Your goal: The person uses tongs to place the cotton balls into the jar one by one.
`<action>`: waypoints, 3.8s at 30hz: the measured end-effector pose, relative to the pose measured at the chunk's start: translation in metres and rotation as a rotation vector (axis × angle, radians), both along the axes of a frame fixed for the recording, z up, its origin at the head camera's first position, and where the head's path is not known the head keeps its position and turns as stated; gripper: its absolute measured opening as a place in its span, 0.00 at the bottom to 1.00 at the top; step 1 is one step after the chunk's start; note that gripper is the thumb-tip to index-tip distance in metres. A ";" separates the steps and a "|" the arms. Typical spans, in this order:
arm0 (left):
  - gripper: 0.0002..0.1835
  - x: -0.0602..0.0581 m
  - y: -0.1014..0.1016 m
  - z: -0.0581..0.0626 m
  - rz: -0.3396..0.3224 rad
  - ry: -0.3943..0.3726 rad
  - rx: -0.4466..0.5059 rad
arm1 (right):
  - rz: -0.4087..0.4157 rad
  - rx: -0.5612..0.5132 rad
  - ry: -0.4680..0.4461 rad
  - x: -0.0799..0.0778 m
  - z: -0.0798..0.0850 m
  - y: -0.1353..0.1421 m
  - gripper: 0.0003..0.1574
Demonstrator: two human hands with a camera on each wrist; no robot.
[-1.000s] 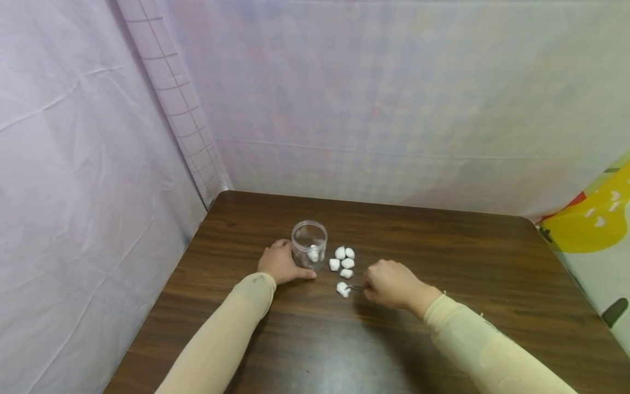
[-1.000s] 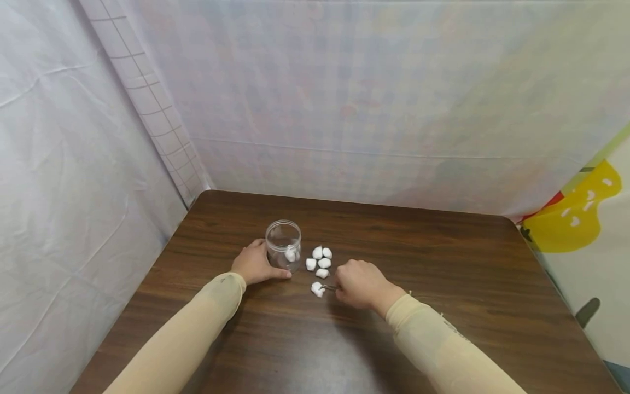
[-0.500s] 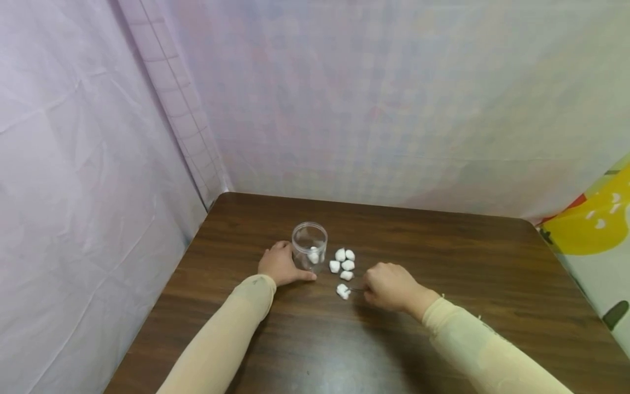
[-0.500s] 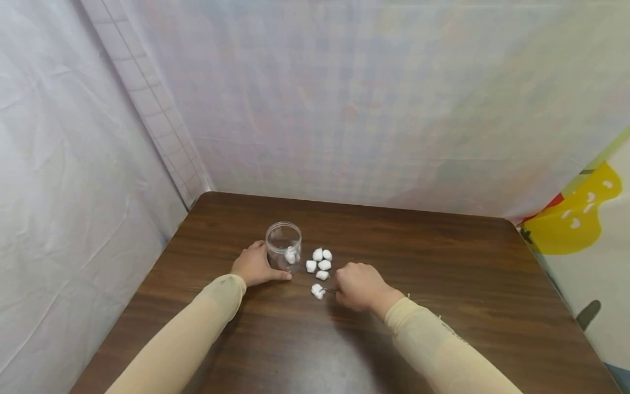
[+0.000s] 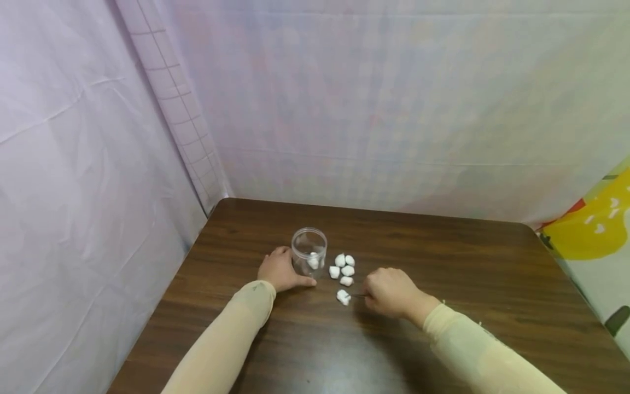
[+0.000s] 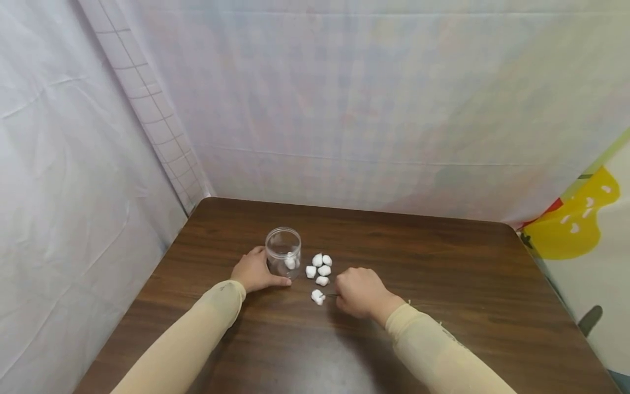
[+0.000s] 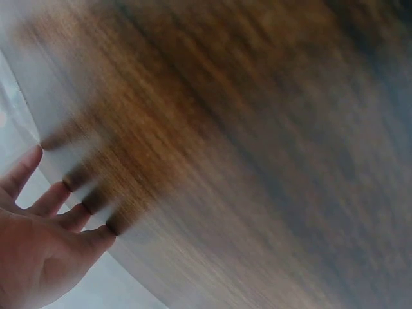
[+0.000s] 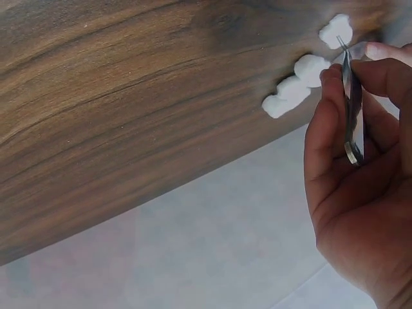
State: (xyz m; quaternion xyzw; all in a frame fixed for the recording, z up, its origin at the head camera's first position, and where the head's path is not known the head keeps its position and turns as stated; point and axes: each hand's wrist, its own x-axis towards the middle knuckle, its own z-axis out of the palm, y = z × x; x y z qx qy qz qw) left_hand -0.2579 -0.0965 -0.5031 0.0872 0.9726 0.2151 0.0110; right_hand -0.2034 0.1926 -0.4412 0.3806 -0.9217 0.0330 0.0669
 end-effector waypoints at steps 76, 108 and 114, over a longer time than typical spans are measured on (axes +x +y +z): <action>0.57 -0.004 -0.001 -0.004 0.002 0.008 -0.005 | -0.037 -0.004 0.100 -0.039 0.084 -0.008 0.23; 0.57 -0.002 0.001 0.003 0.014 -0.010 -0.033 | -0.040 -0.034 0.131 -0.052 0.098 -0.054 0.21; 0.57 -0.002 0.002 0.003 0.011 -0.014 -0.024 | -0.027 -0.031 0.149 -0.052 0.095 -0.060 0.20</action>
